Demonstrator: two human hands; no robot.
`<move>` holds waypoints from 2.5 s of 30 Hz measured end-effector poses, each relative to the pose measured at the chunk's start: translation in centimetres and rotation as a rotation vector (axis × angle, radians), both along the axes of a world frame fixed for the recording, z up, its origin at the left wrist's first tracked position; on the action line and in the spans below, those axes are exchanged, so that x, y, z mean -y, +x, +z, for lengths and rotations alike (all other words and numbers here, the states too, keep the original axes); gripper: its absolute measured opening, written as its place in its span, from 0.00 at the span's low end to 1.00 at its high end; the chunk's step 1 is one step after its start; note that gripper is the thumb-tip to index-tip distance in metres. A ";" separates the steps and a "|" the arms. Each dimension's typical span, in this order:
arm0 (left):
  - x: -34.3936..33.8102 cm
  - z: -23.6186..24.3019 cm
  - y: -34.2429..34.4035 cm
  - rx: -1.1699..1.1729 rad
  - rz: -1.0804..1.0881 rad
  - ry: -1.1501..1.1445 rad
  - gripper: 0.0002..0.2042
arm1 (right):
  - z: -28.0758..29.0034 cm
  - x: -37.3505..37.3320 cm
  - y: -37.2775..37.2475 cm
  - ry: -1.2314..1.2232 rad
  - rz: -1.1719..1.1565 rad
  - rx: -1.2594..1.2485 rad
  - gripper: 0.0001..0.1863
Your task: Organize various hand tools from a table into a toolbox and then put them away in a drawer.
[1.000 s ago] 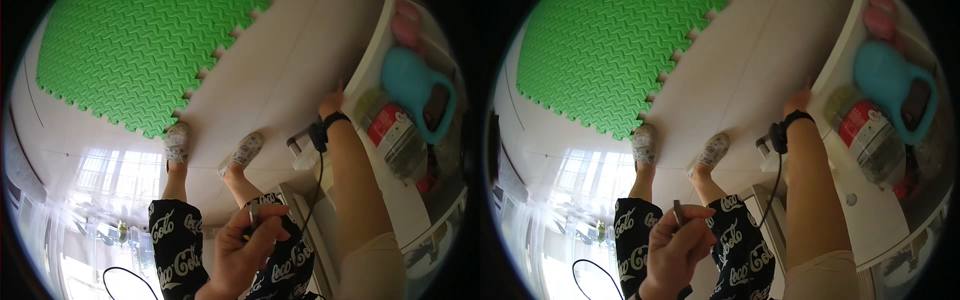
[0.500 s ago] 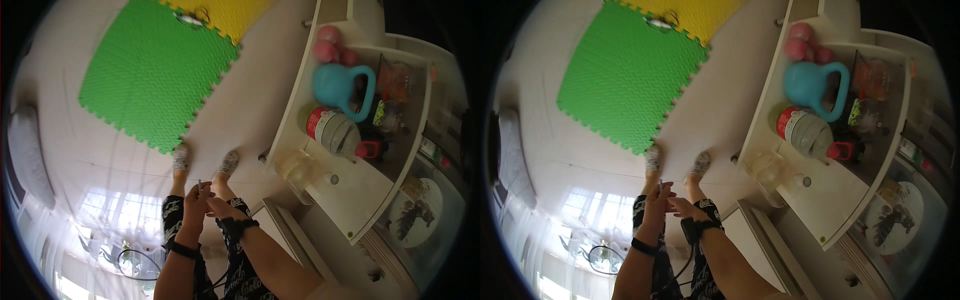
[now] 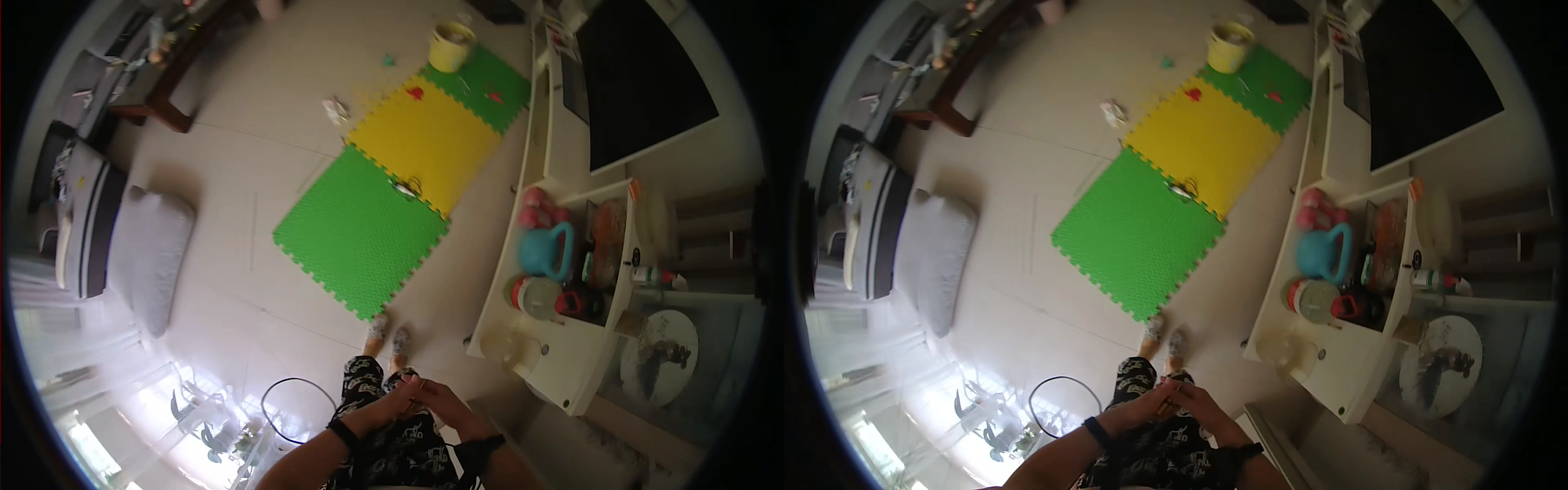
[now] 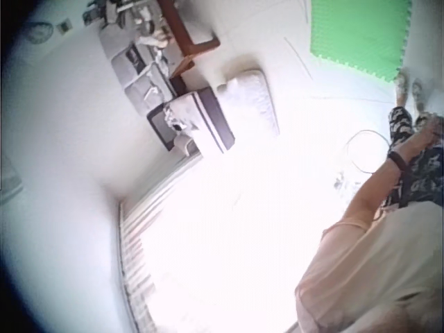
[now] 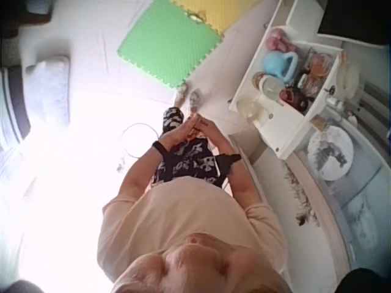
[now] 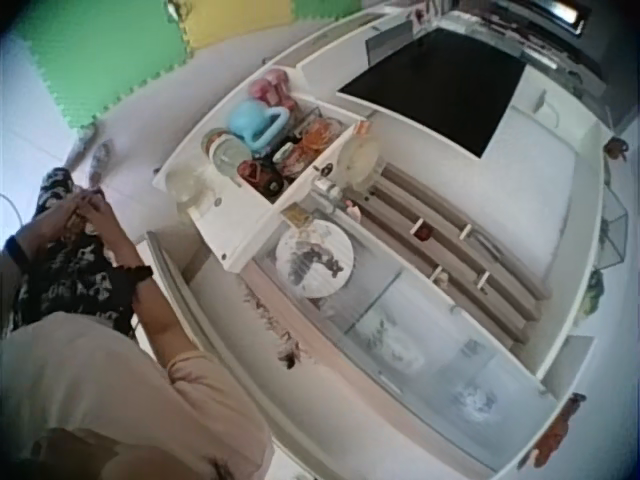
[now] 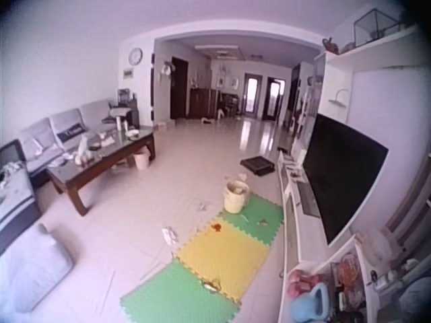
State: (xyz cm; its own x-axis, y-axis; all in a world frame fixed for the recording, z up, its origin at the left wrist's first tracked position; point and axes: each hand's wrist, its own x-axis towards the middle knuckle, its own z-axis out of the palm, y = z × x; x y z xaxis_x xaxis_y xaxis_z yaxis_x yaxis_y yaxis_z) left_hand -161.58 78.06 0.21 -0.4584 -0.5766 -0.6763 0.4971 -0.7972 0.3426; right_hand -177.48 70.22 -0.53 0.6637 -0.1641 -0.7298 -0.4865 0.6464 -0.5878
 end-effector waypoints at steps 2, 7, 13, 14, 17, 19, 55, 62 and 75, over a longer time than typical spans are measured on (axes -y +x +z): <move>-1.8 1.4 -0.5 0.164 0.050 -0.101 0.26 | 2.7 -1.6 1.5 0.336 -0.395 0.013 0.23; -2.4 10.1 3.9 0.405 0.211 -0.382 0.26 | 6.3 -0.1 4.8 -0.096 -0.317 0.143 0.13; -15.1 5.3 18.4 0.947 0.184 -0.042 0.20 | 9.0 6.0 6.5 0.120 -0.653 0.101 0.10; -20.5 1.8 21.0 0.971 0.381 -0.032 0.19 | 9.8 6.7 7.2 0.083 -0.649 0.031 0.09; -31.8 1.6 26.5 0.741 0.818 0.391 0.19 | 7.0 7.7 6.4 -0.191 -0.545 -0.195 0.11; -40.6 0.3 27.8 0.610 0.981 0.626 0.16 | -1.0 8.9 0.2 -0.664 0.092 -0.404 0.12; -8.9 1.7 84.5 0.758 1.219 0.520 0.25 | -4.8 47.5 86.4 -0.996 0.876 -0.155 0.17; -1.5 -6.9 105.0 0.707 0.875 0.621 0.22 | 3.1 51.7 104.3 -0.461 0.083 -0.064 0.15; 29.3 -3.5 146.2 0.761 0.740 0.395 0.23 | 3.7 54.3 97.2 -0.311 -0.392 -0.708 0.15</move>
State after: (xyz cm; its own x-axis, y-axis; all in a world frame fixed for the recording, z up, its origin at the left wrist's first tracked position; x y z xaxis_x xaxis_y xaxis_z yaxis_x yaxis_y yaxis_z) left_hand -15.40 48.80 -3.29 0.5156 -0.2195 -0.8282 0.6612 -0.5129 0.5475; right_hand -80.26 15.91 3.19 -0.0758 -0.5471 -0.8336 -0.5804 0.7040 -0.4092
